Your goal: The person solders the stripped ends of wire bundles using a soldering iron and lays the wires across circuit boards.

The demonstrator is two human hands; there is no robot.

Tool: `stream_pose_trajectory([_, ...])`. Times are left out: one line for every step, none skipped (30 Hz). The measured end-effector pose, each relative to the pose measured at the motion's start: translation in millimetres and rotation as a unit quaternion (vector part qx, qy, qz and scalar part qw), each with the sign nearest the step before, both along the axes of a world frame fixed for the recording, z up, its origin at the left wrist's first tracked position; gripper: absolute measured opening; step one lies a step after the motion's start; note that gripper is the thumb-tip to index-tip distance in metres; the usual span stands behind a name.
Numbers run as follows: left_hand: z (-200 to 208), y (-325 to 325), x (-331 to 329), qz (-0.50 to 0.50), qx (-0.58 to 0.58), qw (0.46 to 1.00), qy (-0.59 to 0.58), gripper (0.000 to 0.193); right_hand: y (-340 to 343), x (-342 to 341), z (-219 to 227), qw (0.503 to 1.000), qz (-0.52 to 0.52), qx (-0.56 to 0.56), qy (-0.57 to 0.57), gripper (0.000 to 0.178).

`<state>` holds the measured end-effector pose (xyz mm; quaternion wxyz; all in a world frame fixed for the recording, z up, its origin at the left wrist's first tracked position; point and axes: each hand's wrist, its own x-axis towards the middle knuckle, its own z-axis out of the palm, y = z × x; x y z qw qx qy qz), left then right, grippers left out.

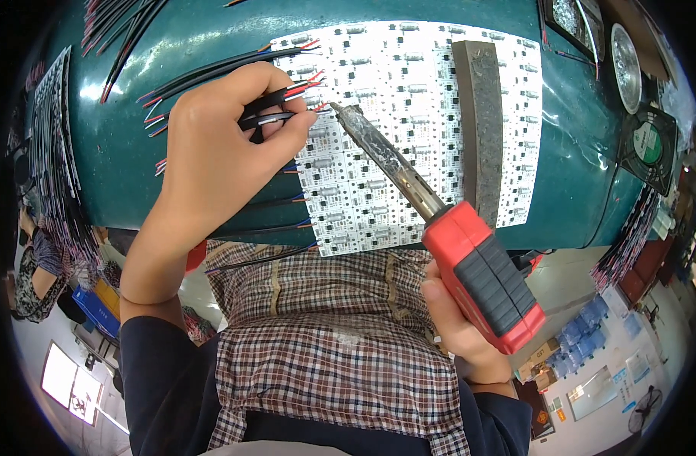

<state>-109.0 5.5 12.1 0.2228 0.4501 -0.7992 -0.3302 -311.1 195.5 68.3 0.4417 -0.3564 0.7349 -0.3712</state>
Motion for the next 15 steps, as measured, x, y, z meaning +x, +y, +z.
stream_pose_trajectory([-0.2,-0.4,0.4,-0.001,0.013,1.0,0.012,0.016,1.0,-2.1,-0.7,1.0,0.015,-0.004,-0.007,0.033])
stream_pose_trajectory([0.1,-0.5,0.6,0.0,0.013,1.0,0.012,0.016,1.8,-3.6,-0.8,1.0,0.015,-0.004,-0.007,0.033])
stream_pose_trajectory([0.3,-0.6,0.4,-0.002,0.012,1.0,0.01,0.015,2.8,-5.1,-0.8,1.0,0.028,0.008,-0.01,0.031])
stream_pose_trajectory([0.4,-0.7,0.2,-0.004,0.011,1.0,0.008,0.015,3.4,-5.7,-0.7,0.999,0.04,0.019,-0.013,0.029])
stream_pose_trajectory([0.7,-0.7,0.0,-0.004,0.011,1.0,0.008,0.015,2.0,-4.2,-0.1,0.999,0.04,0.019,-0.013,0.029])
stream_pose_trajectory([0.7,-0.4,-0.3,-0.003,0.007,1.0,0.003,0.015,-0.6,-1.4,0.6,0.999,0.027,0.016,-0.018,0.028])
stream_pose_trajectory([0.7,-0.1,-0.5,-0.003,0.003,1.0,-0.002,0.015,-1.9,0.0,0.9,1.0,0.014,0.012,-0.023,0.027])
stream_pose_trajectory([0.8,0.4,-0.9,-0.003,0.003,1.0,-0.002,0.015,-1.2,-0.5,0.2,1.0,0.014,0.012,-0.023,0.027])
stream_pose_trajectory([0.9,1.0,-1.3,-0.001,0.002,1.0,-0.004,0.015,0.2,-1.6,-0.7,1.0,0.023,0.012,-0.006,0.027])
stream_pose_trajectory([0.9,1.5,-1.5,0.001,0.001,1.0,-0.005,0.015,1.3,-2.2,-1.3,0.999,0.033,0.012,0.011,0.027])
stream_pose_trajectory([0.8,1.9,-1.6,0.002,0.001,1.0,-0.005,0.015,2.0,-2.4,-1.8,0.999,0.033,0.013,0.011,0.027])
stream_pose_trajectory([0.9,2.2,-1.8,0.002,-0.006,1.0,-0.01,0.016,2.5,-2.6,-2.1,0.999,0.033,0.01,0.006,0.027])
stream_pose_trajectory([1.1,2.4,-2.0,0.003,-0.012,1.0,-0.015,0.016,2.9,-2.7,-2.0,0.999,0.033,0.006,0.001,0.027])
stream_pose_trajectory([1.2,2.5,-2.2,0.003,-0.012,1.0,-0.015,0.016,2.8,-2.4,-1.2,0.999,0.033,0.006,0.001,0.027])
stream_pose_trajectory([1.2,2.5,-2.2,0.004,-0.016,1.0,-0.019,0.016,2.4,-1.7,0.2,0.999,0.028,0.016,0.002,0.028])
